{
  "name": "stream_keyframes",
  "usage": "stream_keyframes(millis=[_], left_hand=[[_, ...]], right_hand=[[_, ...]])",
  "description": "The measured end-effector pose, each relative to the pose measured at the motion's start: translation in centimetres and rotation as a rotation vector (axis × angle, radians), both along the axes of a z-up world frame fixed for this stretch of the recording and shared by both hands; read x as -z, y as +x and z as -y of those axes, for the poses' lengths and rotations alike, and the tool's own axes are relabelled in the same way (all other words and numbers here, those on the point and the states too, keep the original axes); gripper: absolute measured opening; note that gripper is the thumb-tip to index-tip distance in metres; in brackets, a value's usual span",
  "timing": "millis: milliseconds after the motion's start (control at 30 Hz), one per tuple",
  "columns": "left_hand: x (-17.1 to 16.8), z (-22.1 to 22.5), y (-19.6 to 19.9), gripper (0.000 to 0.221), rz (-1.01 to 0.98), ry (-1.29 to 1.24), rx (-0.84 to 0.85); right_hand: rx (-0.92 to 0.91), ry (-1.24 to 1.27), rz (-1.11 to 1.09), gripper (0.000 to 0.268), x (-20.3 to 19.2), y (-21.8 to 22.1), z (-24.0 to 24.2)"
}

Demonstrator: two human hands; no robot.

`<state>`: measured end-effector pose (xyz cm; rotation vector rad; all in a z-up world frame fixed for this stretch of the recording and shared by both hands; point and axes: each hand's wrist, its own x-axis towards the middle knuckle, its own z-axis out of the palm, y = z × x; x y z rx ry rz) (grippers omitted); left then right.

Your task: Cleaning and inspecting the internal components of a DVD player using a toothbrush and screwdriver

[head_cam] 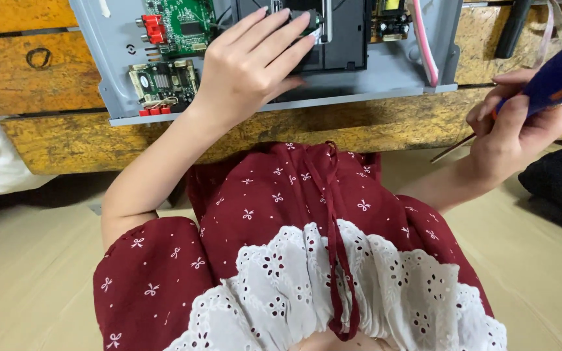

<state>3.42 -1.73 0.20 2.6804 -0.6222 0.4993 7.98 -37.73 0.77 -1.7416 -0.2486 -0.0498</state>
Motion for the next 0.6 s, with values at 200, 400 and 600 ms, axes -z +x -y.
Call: stream_keyframes(millis=[200,400,600], left_hand=[[0.1,0.2,-0.1,0.051,0.012,0.004,-0.070],[0.9,0.1,-0.1,0.051,0.083,0.113,-0.086],[-0.4,-0.6,0.1,0.069,-0.103,-0.034,0.046]], right_hand=[[-0.026,0.010,0.009,0.019,0.0,0.0,-0.2],[-0.070,-0.002,0.059,0.027,0.3,0.2,0.3],[-0.072,-0.001,0.051,0.020,0.0,0.1,-0.3]])
